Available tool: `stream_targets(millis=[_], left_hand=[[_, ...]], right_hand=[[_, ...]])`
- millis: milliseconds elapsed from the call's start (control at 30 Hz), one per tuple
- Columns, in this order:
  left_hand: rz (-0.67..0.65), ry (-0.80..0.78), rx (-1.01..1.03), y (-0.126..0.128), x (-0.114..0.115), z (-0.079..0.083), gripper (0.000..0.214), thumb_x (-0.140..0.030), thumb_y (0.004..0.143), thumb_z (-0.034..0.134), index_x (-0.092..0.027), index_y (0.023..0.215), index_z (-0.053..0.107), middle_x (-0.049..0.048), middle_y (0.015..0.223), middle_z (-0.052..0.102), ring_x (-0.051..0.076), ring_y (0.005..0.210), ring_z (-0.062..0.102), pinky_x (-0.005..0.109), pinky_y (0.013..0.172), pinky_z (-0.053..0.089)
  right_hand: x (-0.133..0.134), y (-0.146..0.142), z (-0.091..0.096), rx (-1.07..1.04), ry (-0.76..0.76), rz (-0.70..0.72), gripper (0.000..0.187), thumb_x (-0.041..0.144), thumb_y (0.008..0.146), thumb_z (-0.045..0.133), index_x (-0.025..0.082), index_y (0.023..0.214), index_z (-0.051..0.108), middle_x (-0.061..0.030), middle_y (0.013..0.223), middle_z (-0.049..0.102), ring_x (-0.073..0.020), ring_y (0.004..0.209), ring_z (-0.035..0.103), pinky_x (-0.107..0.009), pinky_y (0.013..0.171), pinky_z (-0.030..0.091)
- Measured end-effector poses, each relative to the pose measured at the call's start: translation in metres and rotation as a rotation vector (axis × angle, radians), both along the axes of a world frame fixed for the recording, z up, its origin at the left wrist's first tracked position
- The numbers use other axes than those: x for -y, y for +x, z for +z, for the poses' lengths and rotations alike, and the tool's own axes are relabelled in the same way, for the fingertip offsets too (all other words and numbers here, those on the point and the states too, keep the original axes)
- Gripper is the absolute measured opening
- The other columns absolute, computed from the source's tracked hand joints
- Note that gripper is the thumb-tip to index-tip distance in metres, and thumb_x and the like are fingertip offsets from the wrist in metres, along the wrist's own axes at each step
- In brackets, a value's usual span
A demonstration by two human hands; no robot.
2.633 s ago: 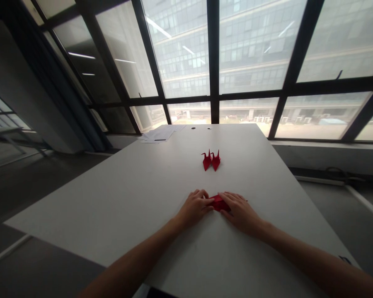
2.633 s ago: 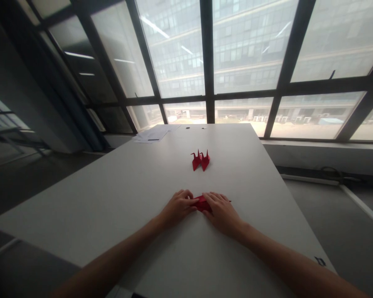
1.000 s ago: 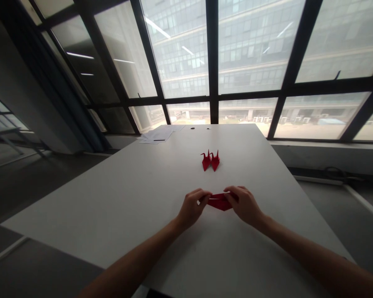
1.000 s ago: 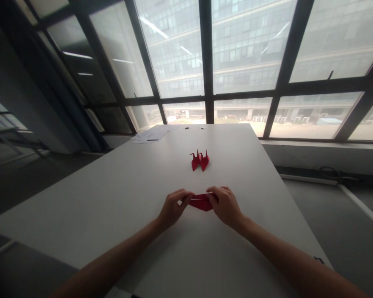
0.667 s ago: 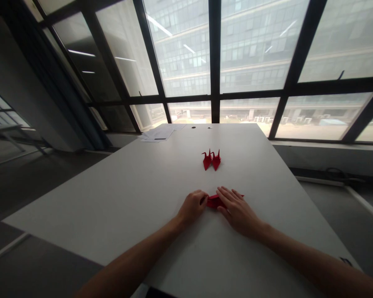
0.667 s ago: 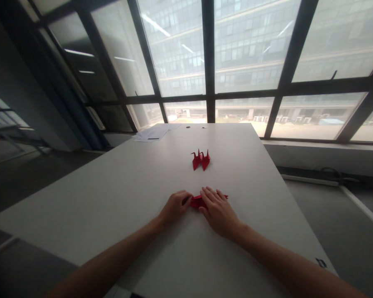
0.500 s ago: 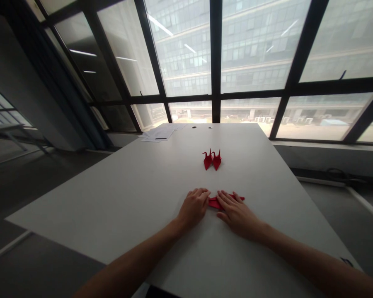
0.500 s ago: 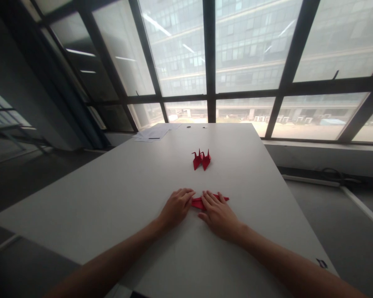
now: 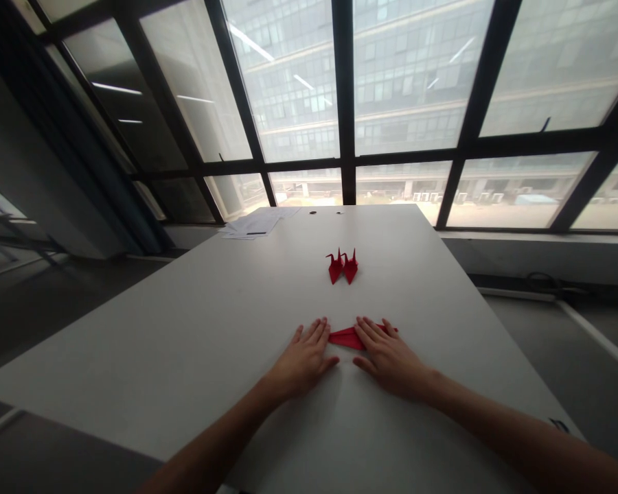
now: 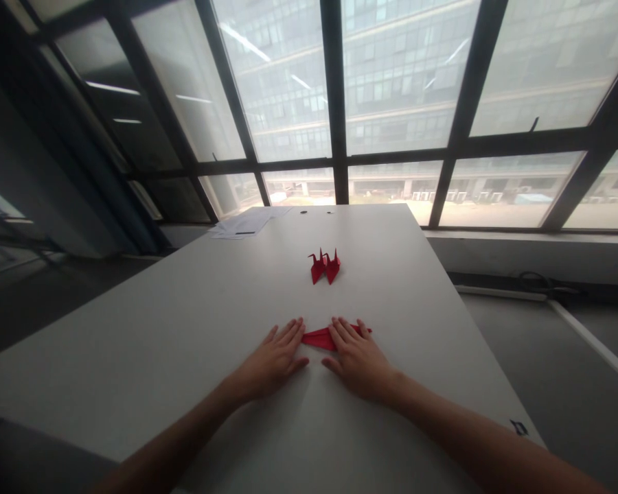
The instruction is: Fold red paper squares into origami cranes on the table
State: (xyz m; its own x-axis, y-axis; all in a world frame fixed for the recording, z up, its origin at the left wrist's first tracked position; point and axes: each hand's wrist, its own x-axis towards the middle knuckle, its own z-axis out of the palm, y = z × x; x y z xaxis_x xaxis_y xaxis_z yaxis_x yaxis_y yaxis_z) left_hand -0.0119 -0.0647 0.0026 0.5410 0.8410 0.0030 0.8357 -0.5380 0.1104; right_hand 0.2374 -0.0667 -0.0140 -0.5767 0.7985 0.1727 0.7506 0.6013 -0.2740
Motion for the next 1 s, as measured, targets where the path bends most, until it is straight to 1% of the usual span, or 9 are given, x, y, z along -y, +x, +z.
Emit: stream_targets(millis=[67,167,267,333,400,533,667,867,1000], left_hand=[[0.011,0.061,0.049,0.001,-0.004,0.000,0.067,-0.053,0.100,0.042,-0.011,0.152,0.034,0.0195,0.157,0.032,0.032,0.147,0.028,0.054,0.118,0.022],[-0.056,0.136,0.212,0.010,-0.011,0.000,0.048,-0.040,0.098,0.053,-0.021,0.142,0.050,0.0111,0.148,0.050,0.025,0.136,0.046,0.042,0.114,0.034],[-0.085,0.150,0.352,0.020,-0.017,-0.002,0.022,-0.033,0.096,0.060,-0.028,0.113,0.071,0.0036,0.116,0.068,0.020,0.106,0.061,0.033,0.098,0.046],[-0.084,0.148,0.410,0.024,-0.019,-0.004,0.015,-0.031,0.095,0.062,-0.026,0.098,0.076,0.0028,0.099,0.069,0.019,0.093,0.061,0.032,0.091,0.047],[-0.080,0.140,0.461,0.025,-0.021,-0.005,0.015,-0.028,0.094,0.063,-0.024,0.091,0.077,0.0028,0.092,0.068,0.018,0.089,0.060,0.031,0.088,0.047],[-0.094,0.118,0.496,0.023,-0.023,-0.005,0.010,-0.031,0.089,0.070,-0.024,0.091,0.076,0.0023,0.093,0.068,0.018,0.089,0.059,0.030,0.087,0.047],[-0.106,0.113,0.499,0.021,-0.025,-0.005,0.011,-0.032,0.091,0.068,-0.025,0.090,0.076,0.0021,0.093,0.068,0.018,0.089,0.059,0.030,0.087,0.046],[-0.155,0.069,0.501,0.016,-0.033,-0.010,0.014,-0.037,0.085,0.074,-0.026,0.094,0.076,0.0015,0.097,0.068,0.019,0.093,0.059,0.029,0.088,0.046],[-0.169,0.066,0.510,0.013,-0.035,-0.009,0.012,-0.035,0.088,0.071,-0.027,0.094,0.077,0.0009,0.096,0.068,0.017,0.092,0.059,0.028,0.088,0.045]], right_hand=[[0.001,-0.001,0.002,0.003,-0.012,-0.003,0.071,0.057,0.100,0.032,0.012,0.155,0.027,-0.0160,0.160,0.025,-0.0277,0.150,0.021,-0.054,0.122,0.014],[0.002,-0.002,0.002,-0.004,-0.024,-0.009,0.071,0.056,0.100,0.034,0.011,0.155,0.027,-0.0167,0.160,0.025,-0.0278,0.150,0.021,-0.054,0.122,0.012],[0.001,-0.004,0.003,-0.032,-0.027,-0.024,0.064,0.050,0.102,0.034,0.013,0.154,0.029,-0.0150,0.159,0.028,-0.0271,0.149,0.024,-0.054,0.122,0.012],[-0.002,-0.005,0.003,-0.051,-0.028,-0.048,0.056,0.044,0.103,0.033,0.016,0.152,0.035,-0.0133,0.158,0.033,-0.0264,0.147,0.028,-0.054,0.121,0.015],[-0.007,-0.006,0.005,-0.068,-0.030,-0.066,0.048,0.035,0.104,0.032,0.017,0.147,0.044,-0.0117,0.154,0.040,-0.0253,0.145,0.034,-0.053,0.120,0.019],[-0.015,-0.004,0.008,-0.108,-0.005,-0.037,0.040,0.030,0.103,0.037,0.020,0.136,0.057,-0.0097,0.145,0.054,-0.0231,0.139,0.043,-0.049,0.119,0.023],[-0.014,-0.002,0.008,-0.123,0.029,-0.009,0.048,0.047,0.100,0.045,0.021,0.140,0.053,-0.0117,0.146,0.052,-0.0259,0.140,0.041,-0.052,0.119,0.023],[-0.013,0.000,0.007,-0.093,0.064,0.007,0.048,0.046,0.101,0.045,0.020,0.141,0.052,-0.0127,0.145,0.053,-0.0258,0.139,0.043,-0.052,0.119,0.022],[-0.014,0.002,0.008,-0.077,0.068,0.017,0.053,0.048,0.098,0.050,0.019,0.142,0.049,-0.0133,0.146,0.053,-0.0268,0.139,0.043,-0.054,0.119,0.022]])
